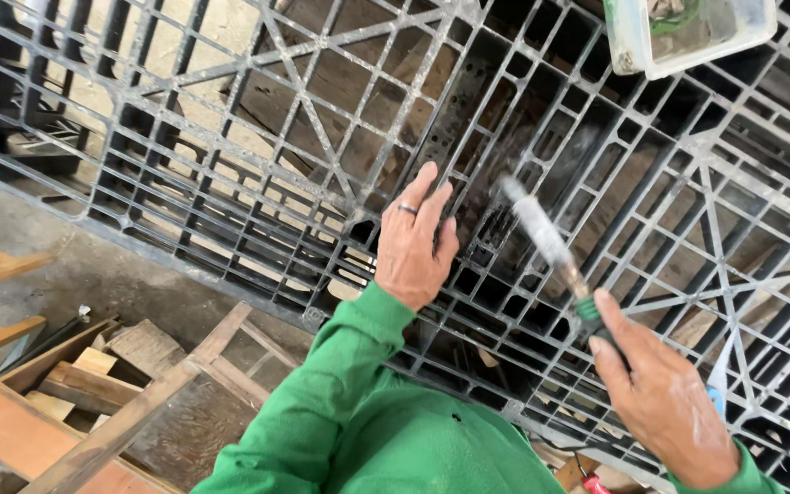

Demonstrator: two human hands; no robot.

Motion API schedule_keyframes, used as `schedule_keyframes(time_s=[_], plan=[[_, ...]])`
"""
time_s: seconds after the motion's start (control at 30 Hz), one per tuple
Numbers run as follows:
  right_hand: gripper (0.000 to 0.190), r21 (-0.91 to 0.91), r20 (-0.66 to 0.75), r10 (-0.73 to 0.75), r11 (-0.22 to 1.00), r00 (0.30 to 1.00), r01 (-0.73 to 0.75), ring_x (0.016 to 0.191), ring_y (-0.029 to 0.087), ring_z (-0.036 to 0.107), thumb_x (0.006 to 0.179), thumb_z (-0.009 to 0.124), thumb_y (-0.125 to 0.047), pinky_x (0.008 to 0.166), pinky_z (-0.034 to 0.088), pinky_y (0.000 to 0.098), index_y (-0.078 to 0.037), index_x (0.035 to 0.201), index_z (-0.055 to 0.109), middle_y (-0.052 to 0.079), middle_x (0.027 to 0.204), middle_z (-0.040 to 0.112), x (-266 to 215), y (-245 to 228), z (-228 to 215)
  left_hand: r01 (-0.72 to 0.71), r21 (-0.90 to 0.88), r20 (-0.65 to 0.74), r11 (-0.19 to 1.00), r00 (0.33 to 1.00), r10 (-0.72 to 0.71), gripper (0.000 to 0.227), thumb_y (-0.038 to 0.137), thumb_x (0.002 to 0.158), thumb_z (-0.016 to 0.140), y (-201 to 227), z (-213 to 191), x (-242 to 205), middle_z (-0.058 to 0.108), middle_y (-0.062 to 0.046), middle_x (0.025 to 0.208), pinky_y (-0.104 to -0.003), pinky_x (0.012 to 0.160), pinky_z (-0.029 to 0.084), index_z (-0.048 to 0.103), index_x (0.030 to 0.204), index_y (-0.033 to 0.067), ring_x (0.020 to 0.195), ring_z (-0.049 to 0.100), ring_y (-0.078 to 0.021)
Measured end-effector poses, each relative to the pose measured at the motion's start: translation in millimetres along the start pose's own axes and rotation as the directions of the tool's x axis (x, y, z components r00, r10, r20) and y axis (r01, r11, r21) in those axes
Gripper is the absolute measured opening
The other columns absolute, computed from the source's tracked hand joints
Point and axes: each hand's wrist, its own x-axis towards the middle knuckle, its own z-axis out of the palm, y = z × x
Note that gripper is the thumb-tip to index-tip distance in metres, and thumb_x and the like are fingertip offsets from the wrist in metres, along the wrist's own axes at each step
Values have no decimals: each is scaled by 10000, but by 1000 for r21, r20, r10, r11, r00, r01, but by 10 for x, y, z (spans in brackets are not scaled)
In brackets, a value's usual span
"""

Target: The person uses a soldering iron to melt and fuse a broken section of a black plastic crate. They apply heat to the damaged area, then press a small piece of plastic into the gap to fill it. The person works on a single crate placed on a wooden workbench in a workshop.

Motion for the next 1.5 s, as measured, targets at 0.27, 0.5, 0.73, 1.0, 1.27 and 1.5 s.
schedule_keyframes(time_s=[0.27, 0.5, 0.73, 1.0, 1.27, 1.5], plan=[[649, -471, -44, -8, 882, 999, -13, 554, 267, 617, 899, 752, -252, 506, 522, 404, 15, 1447, 532, 142, 804, 615, 5, 106, -6, 22, -41, -108, 999, 994, -27, 413, 84, 1033, 621, -107, 88, 41, 573, -163, 1470, -412, 1025, 543, 528, 1428, 7, 1195, 647, -377], [555, -731, 179, -108, 651, 978, 206, 665, 179, 641, 924, 680, -282, 532, 558, 299, 62, 1343, 560, 89, 867, 554, 197, 286, -256, 29, -21, -128, 999, 991, -31, 367, 66, 1009, 646, -133, 128, 58, 611, -155, 1425, -408, 966, 561, 574, 1367, 20, 1114, 674, -363], [532, -743, 200, -128, 626, 971, 236, 766, 217, 660, 832, 703, -318, 577, 566, 311, -35, 1263, 571, 86, 942, 539, 335, 212, -435, -3, -28, -169, 1000, 986, -2, 344, 58, 1006, 650, -180, 170, 59, 613, -148, 1390, -410, 1010, 563, 582, 1341, 20, 1163, 669, -371], [863, -800, 384, -2, 498, 923, 334, 737, 174, 589, 838, 699, -292, 567, 545, 310, -333, 1626, 349, 22, 839, 473, 385, 44, -674, 18, -27, -184, 999, 983, -22, 331, 42, 977, 658, -192, 179, 63, 632, -163, 1354, -415, 999, 556, 596, 1302, 18, 1150, 667, -374], [888, -779, 560, 284, 499, 778, 379, 820, 110, 571, 886, 660, -253, 639, 554, 255, -436, 1634, 217, -45, 903, 468, 442, -189, -785, 9, -47, -209, 999, 978, -19, 335, 30, 969, 660, -178, 170, 65, 621, -179, 1353, -413, 985, 565, 588, 1295, 0, 1127, 670, -377], [894, -797, 601, 191, 207, 776, 567, 795, 123, 569, 901, 613, -122, 710, 534, 236, -301, 1653, 164, -27, 926, 471, 644, -78, -910, 33, -35, -222, 999, 974, -40, 316, 47, 976, 670, -160, 167, 55, 627, -178, 1353, -405, 970, 576, 601, 1283, 9, 1123, 678, -374]])
